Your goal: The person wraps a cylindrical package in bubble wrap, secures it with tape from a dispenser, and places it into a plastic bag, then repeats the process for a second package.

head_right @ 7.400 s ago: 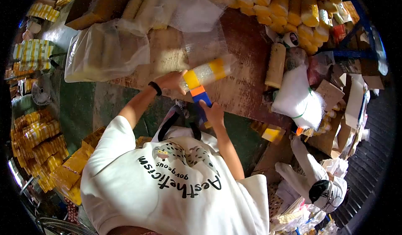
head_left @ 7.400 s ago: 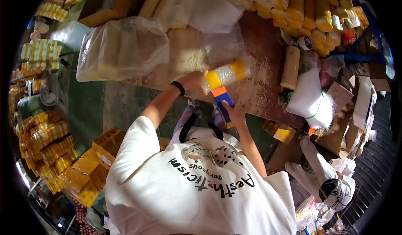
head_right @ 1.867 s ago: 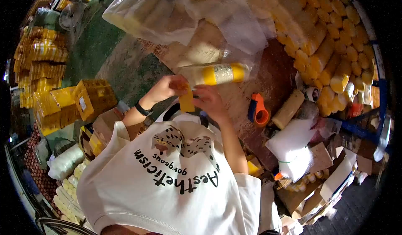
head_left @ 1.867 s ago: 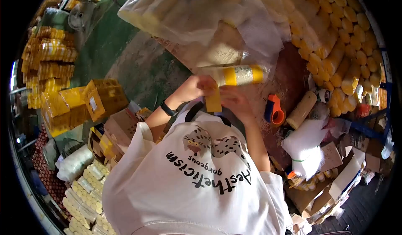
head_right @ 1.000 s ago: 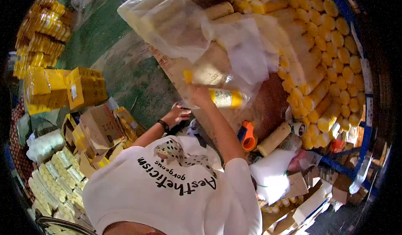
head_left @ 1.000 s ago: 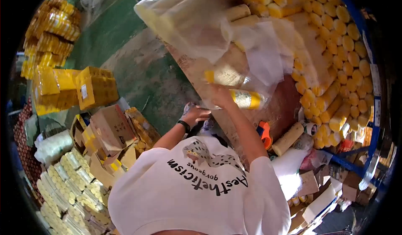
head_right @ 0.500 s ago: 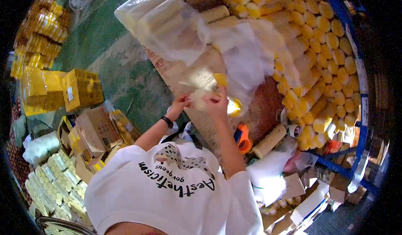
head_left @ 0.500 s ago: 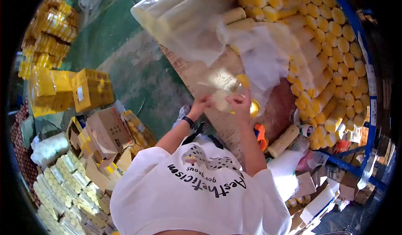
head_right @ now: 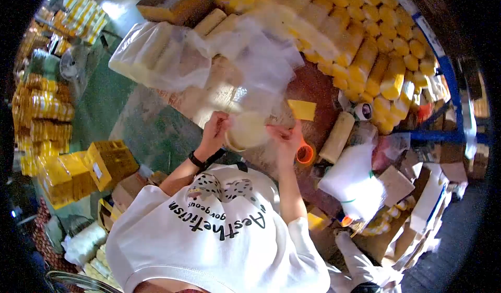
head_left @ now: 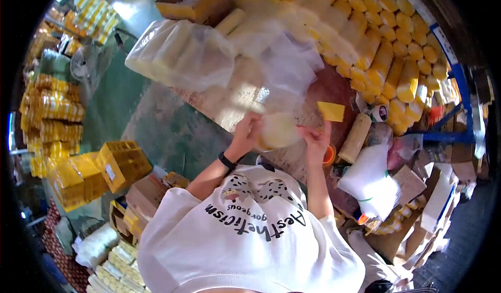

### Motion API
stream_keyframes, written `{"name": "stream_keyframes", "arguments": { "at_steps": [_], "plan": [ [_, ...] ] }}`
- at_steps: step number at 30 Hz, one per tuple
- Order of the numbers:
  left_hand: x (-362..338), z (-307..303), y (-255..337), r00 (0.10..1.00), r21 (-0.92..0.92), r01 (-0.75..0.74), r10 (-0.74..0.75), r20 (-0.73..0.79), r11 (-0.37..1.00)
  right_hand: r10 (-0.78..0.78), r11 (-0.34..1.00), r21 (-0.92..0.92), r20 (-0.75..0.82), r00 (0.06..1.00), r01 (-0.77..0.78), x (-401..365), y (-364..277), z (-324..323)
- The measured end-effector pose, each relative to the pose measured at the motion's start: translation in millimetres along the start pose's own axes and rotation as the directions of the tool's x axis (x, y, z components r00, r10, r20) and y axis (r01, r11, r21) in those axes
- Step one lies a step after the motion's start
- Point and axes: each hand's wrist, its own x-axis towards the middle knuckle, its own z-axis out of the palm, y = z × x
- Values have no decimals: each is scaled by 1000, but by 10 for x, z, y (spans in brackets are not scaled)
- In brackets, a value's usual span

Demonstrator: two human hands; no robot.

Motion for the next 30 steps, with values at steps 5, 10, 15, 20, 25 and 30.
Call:
{"name": "stream_keyframes", "arguments": {
  "at_steps": [5,10,15,20,25,30],
  "plan": [
    [-24,26,28,997,-315,22,-44,-63,949,-89,992,97,111,990,78,-96,125,57],
    [197,-219,189,930,42,-4,-11,368,999,-259,960,-6,365,894,280,-53,323,41],
    [335,-207,90,920,-72,-210,222,323,975,-86,942,-297,239,967,158,7,310,-111],
    [242,-231,63,931,-20,-161,158,329,987,-118,984,-112,164,979,138,-100,258,-107],
    [85,-209,150,972,-38,27,-17,233,999,-172,984,-25,129,977,176,-268,347,-23],
    [-31,-108,61,991,14,86,-87,99,996,-230,897,-366,91,969,248,-337,466,-9]
  ]
}}
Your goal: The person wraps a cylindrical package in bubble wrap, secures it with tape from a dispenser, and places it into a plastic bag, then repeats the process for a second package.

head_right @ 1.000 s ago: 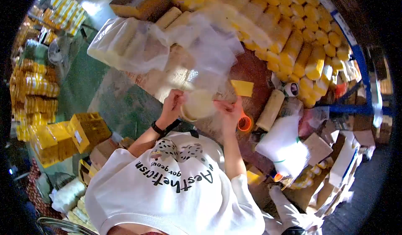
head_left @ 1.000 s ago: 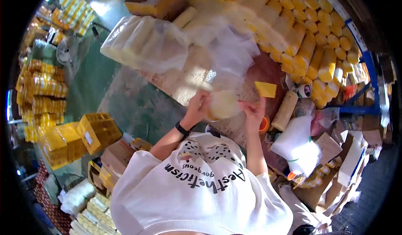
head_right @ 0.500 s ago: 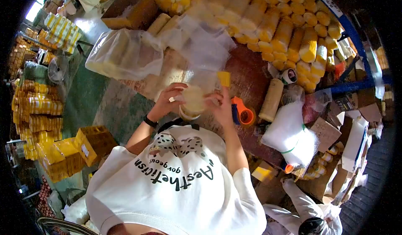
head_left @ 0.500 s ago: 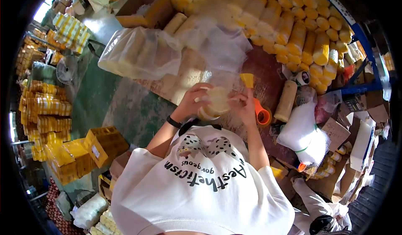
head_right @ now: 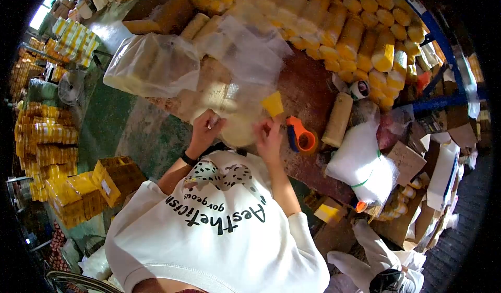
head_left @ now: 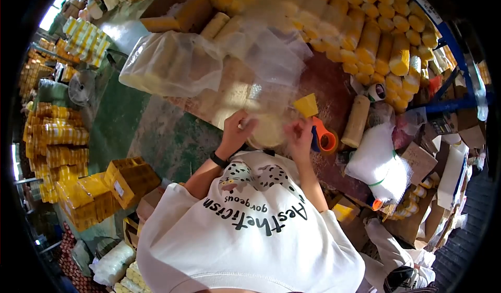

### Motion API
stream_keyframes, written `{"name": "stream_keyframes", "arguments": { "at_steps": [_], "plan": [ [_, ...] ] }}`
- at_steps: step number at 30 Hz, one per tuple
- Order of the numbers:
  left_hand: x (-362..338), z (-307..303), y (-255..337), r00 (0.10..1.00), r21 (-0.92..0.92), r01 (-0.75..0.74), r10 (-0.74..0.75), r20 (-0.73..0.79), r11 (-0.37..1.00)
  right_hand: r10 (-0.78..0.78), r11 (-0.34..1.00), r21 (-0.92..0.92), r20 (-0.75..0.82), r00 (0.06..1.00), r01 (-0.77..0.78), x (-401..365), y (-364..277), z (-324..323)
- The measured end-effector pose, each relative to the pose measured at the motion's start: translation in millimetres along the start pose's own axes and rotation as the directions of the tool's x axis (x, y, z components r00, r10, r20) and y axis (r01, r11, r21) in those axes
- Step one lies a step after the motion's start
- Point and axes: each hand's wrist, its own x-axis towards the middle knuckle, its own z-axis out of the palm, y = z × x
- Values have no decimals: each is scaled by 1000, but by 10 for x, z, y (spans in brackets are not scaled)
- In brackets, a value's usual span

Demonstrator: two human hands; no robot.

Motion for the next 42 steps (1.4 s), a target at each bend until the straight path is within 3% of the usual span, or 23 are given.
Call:
{"name": "stream_keyframes", "arguments": {
  "at_steps": [1,4,7,10,13,16,19,22,24,26,28,30,31,34,37,40,42],
  "plan": [
    [6,6,44,999,19,15,-14,-34,1000,7,999,-43,-6,1000,-7,-3,20,6],
    [60,41,173,988,106,-126,135,-81,986,-114,986,-122,-11,993,112,31,84,18],
    [69,124,8,991,-21,21,-24,-128,1000,-40,999,-1,76,996,40,124,-243,2],
    [23,70,110,915,-191,404,-396,82,894,105,944,-321,90,990,-71,114,-168,75],
    [-18,-20,79,847,-498,521,-490,205,693,173,979,-121,61,983,-165,156,-217,147],
    [-69,-27,131,840,-527,506,-529,121,683,263,964,8,139,955,-267,205,-215,136],
    [-93,93,101,882,-383,357,-443,-161,852,261,964,16,146,954,-266,208,-360,140],
    [-185,185,295,960,165,152,-106,-258,974,258,962,-106,35,966,-253,127,-324,234],
    [-185,185,306,966,373,-145,214,-149,916,317,942,-137,54,947,-308,110,-409,229],
    [-134,160,270,858,540,-443,513,24,716,351,931,-131,74,934,-339,99,-446,218],
    [-183,123,247,852,617,-491,485,196,615,353,934,-90,89,931,-345,120,-399,154],
    [-199,102,219,821,649,-545,494,286,531,353,927,99,107,930,-363,88,-257,68],
    [-214,94,260,838,625,-529,470,277,574,350,910,193,115,930,-367,85,-233,17],
    [-277,85,369,873,574,-484,409,266,661,411,901,121,78,908,-417,70,-263,-224],
    [-345,121,369,876,571,-481,390,283,666,471,869,85,167,866,-488,54,-377,-224],
    [-350,146,348,869,593,-492,400,291,638,450,890,-128,93,888,-438,52,-375,-161],
    [-360,164,333,865,600,-499,408,294,626,272,900,-365,41,961,-239,38,-443,-17]
  ]
}}
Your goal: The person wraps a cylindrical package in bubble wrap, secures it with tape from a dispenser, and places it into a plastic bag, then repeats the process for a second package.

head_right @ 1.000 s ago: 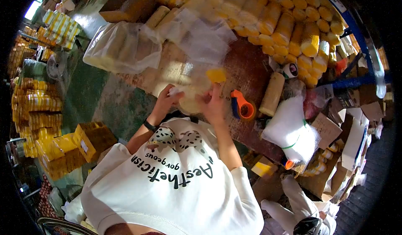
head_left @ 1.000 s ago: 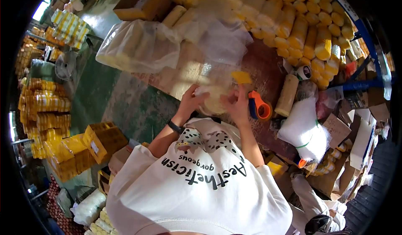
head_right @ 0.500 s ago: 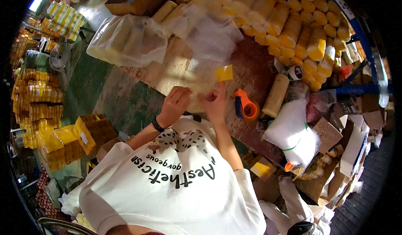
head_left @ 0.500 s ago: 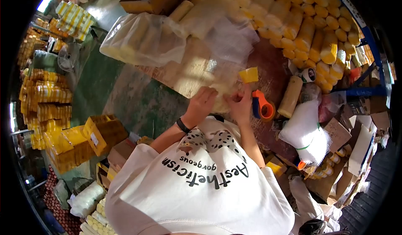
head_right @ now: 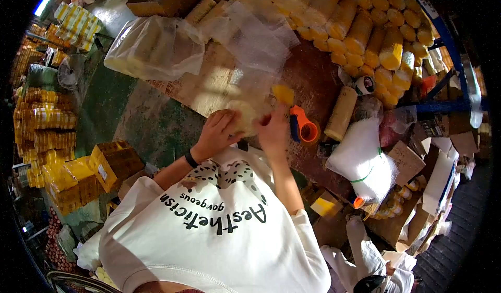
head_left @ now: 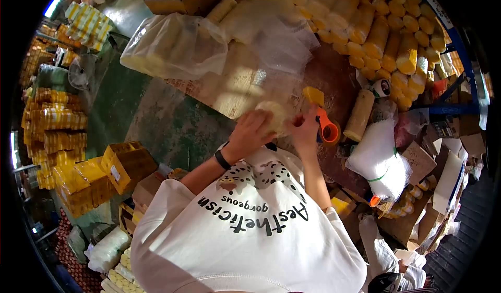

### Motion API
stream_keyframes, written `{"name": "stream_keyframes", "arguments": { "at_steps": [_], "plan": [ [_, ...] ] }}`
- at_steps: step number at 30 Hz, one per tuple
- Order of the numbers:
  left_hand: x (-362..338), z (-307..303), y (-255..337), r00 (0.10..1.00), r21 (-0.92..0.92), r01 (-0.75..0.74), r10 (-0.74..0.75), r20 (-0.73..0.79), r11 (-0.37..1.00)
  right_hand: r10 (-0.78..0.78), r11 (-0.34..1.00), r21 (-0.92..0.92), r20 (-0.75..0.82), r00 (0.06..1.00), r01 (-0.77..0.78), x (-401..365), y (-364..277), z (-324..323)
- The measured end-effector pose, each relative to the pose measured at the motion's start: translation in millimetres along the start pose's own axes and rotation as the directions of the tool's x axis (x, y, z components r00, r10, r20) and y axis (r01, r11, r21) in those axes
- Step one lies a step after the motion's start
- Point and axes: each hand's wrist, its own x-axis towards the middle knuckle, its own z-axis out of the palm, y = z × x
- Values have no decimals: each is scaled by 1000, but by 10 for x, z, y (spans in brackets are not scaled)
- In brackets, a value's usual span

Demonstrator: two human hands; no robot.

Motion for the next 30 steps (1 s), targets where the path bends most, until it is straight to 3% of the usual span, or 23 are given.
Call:
{"name": "stream_keyframes", "arguments": {
  "at_steps": [1,4,7,10,13,16,17,18,19,23,26,29,30],
  "plan": [
    [-3,9,-3,1000,0,-8,8,4,1000,-90,988,-132,-43,995,83,-19,-72,61],
    [-5,36,-10,1000,-35,-16,16,-20,999,-139,970,-205,-16,990,133,-58,-212,222],
    [-35,7,-54,997,-93,-15,7,-82,996,-349,937,11,1,937,349,-20,-56,281],
    [-19,38,-105,994,-73,-54,47,-94,996,-191,871,482,157,969,94,55,-30,114],
    [-34,38,-140,994,-8,-95,94,-61,995,-239,734,677,325,915,-49,129,64,1],
    [-116,152,-183,995,49,-94,95,-21,994,-238,757,653,308,921,-23,190,305,12],
    [-127,194,-191,996,53,-89,90,-21,995,-322,868,445,164,933,221,188,164,-45],
    [-140,230,-199,996,58,-82,83,-22,995,-435,890,173,48,899,422,199,5,-140],
    [-126,216,-193,996,64,-76,79,-35,995,-566,820,-131,-27,824,558,214,-164,-223],
    [-118,177,-181,995,71,-74,78,-56,995,-585,807,-139,-63,809,573,380,-295,-537],
    [-113,148,-176,993,131,-102,109,-45,986,-485,864,236,153,861,445,545,-243,-619],
    [-135,173,-171,990,182,-117,129,-55,976,-139,981,181,404,904,70,627,-246,-682],
    [-146,183,-183,989,195,-119,133,-60,974,-124,973,230,441,889,21,666,-212,-665]
  ]
}}
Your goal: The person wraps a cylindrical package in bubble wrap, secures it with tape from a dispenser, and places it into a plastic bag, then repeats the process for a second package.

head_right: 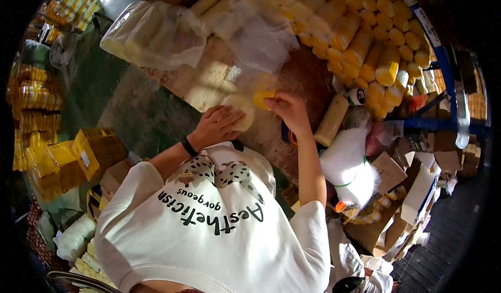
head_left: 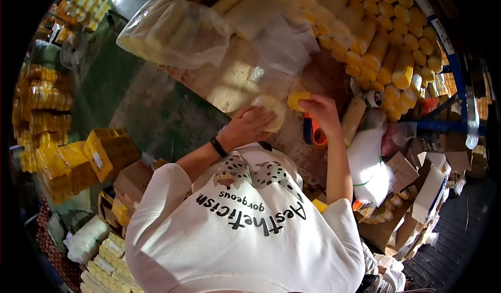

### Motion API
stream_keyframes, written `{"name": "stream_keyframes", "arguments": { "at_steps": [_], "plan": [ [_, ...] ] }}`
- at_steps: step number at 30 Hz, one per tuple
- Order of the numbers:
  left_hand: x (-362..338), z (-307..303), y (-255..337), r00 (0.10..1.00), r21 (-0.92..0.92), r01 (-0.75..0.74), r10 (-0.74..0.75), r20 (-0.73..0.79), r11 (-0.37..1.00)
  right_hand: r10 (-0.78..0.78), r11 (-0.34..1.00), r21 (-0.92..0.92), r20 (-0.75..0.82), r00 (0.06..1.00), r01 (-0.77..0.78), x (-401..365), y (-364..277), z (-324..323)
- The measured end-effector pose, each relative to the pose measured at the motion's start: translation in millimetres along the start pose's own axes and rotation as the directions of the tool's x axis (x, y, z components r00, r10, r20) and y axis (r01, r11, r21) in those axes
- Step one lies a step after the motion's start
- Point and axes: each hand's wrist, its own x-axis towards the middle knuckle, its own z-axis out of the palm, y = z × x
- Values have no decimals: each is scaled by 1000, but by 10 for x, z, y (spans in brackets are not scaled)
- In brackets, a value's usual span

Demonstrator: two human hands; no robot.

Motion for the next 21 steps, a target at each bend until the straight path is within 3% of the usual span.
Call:
{"name": "stream_keyframes", "arguments": {
  "at_steps": [2,5,8,11,13,16,18,21],
  "plan": [
    [-27,11,-29,1000,7,-19,19,3,1000,42,990,133,77,996,-52,71,85,25],
    [-53,28,-29,999,-4,-18,18,-35,1000,3,984,173,278,961,-53,127,54,46],
    [-36,4,-22,997,-34,-30,27,-77,999,-88,973,227,490,867,-29,266,45,94],
    [-16,-10,4,994,-68,-21,14,-108,997,5,999,24,646,763,-27,418,-171,181],
    [-21,3,5,994,-75,-18,10,-112,997,-40,997,76,722,691,-22,527,-127,219],
    [-39,50,14,994,-67,-21,14,-106,998,12,995,55,766,643,-84,599,-283,220],
    [-23,38,39,993,-64,-8,0,-120,998,15,996,43,751,660,-72,628,-381,261],
    [-58,26,61,997,-22,6,-8,-73,1000,-100,991,135,690,717,9,647,-388,346]
  ]
}}
